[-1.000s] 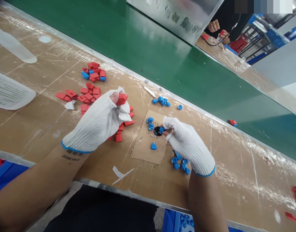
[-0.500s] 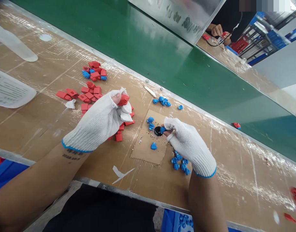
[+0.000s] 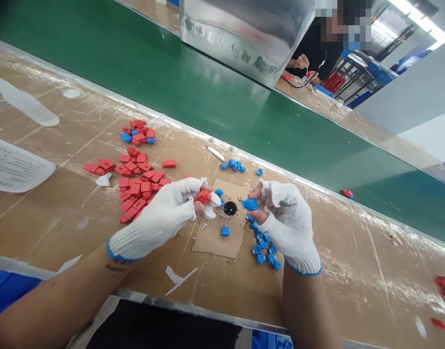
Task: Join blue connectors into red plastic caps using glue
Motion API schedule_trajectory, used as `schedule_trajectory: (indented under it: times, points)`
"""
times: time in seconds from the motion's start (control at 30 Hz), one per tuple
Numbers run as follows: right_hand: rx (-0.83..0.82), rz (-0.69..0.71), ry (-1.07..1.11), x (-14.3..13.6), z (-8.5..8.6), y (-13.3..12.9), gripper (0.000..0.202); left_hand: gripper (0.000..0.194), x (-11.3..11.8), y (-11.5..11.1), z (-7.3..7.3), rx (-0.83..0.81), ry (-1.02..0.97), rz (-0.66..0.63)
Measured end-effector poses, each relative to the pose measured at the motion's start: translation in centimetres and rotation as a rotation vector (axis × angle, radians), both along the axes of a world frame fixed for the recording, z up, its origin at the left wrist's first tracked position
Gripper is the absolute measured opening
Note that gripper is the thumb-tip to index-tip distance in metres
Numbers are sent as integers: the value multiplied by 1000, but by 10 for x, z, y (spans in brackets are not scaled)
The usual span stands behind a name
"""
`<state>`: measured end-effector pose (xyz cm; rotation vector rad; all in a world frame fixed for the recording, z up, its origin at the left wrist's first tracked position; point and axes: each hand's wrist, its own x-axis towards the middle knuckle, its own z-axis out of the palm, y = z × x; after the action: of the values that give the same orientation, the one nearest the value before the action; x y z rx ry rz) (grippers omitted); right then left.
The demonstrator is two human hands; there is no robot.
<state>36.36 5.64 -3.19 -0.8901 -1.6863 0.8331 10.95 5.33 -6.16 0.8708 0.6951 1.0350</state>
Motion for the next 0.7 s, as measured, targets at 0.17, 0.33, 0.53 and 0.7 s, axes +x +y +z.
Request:
schedule_trajectory:
  times: [0.17,0.33,0.53,0.7]
  points:
    - [-15,52,108,-7,3,-4,36,13,12,-9,4,41,18,1]
    - [-38,89,162,-10,7,-9,36,14,19,-12,-1,69,18,84]
    - [-29,82,163,-16,12,-14,32,33,15,-12,-10,70,-99,104]
    - [0,34,124,-26,12,-18,28,54,14,-16,-8,30,-145,30]
